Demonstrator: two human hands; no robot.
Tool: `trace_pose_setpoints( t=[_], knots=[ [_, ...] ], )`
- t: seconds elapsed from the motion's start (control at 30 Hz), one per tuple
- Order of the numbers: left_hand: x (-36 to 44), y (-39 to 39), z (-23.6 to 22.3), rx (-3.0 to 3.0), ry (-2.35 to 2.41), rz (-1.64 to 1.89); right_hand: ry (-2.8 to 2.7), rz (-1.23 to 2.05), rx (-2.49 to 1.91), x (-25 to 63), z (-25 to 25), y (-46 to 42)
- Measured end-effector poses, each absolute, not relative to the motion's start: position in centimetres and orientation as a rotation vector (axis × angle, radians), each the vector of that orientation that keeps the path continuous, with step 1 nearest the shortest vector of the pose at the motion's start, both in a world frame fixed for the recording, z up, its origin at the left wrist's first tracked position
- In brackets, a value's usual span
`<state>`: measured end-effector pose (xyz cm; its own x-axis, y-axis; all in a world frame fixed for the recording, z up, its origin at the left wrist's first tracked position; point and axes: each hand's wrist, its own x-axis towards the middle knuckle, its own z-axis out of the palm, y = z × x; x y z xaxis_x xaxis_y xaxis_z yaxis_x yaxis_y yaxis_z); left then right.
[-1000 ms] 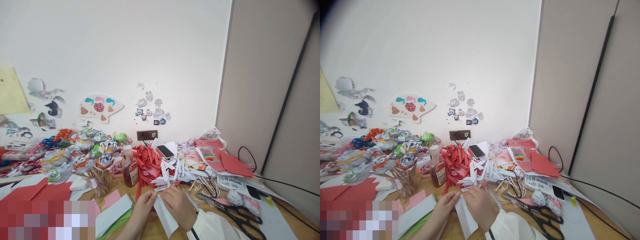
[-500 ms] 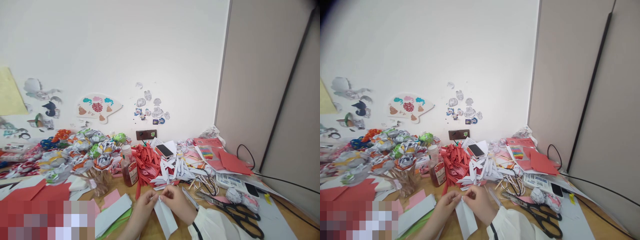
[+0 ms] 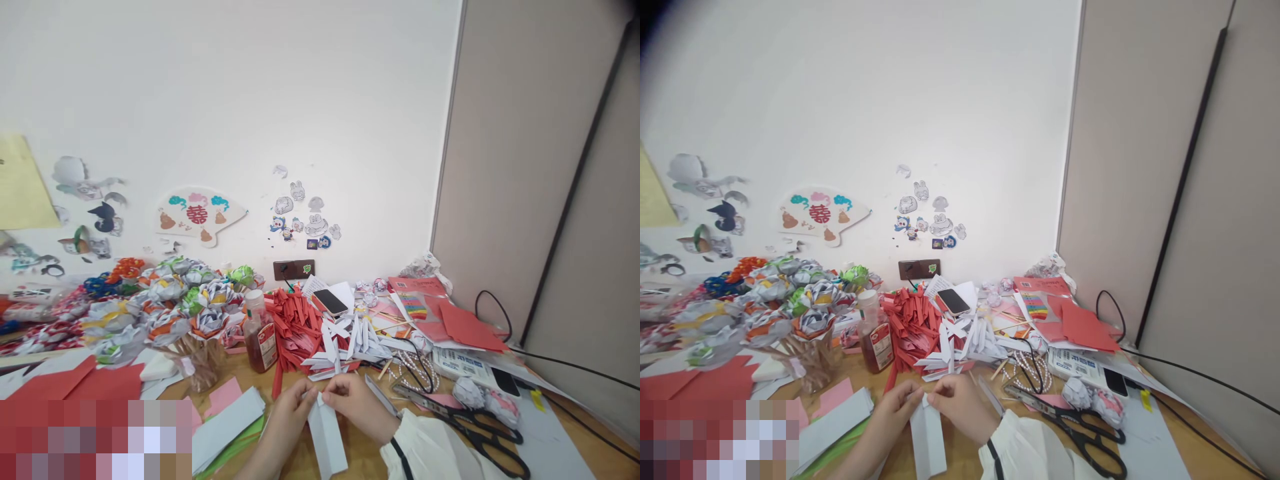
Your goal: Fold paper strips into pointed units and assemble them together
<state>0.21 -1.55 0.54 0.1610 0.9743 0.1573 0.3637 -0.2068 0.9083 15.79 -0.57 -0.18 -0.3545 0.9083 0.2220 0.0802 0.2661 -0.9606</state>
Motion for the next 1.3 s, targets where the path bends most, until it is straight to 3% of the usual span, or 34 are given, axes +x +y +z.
trace_pose_setpoints(
  t=[0.27,0.47,0.73,0.93,1.1,1.3],
  knots=[
    [0.2,-1.3,0.0,1.781,1.312,1.013,-1.727,1.096,-0.948,15.7,0.3,-1.0],
    [0.3,-1.7,0.8,1.949,1.360,0.955,-1.949,0.722,-0.988,15.7,0.4,-0.7],
    [0.1,-1.9,0.8,2.084,1.371,0.985,-2.110,0.467,-0.986,16.3,-0.2,-0.1],
    [0.2,-2.1,0.6,2.102,1.377,0.885,-2.253,0.035,-0.858,15.9,0.2,-0.6],
    [-0.2,-1.3,0.9,1.702,1.388,1.052,-2.119,-0.212,-0.945,16.1,1.1,-1.9],
    [-0.3,-0.7,0.9,1.174,1.220,1.138,-2.238,-0.139,-0.857,16.1,0.4,-1.6]
  ],
)
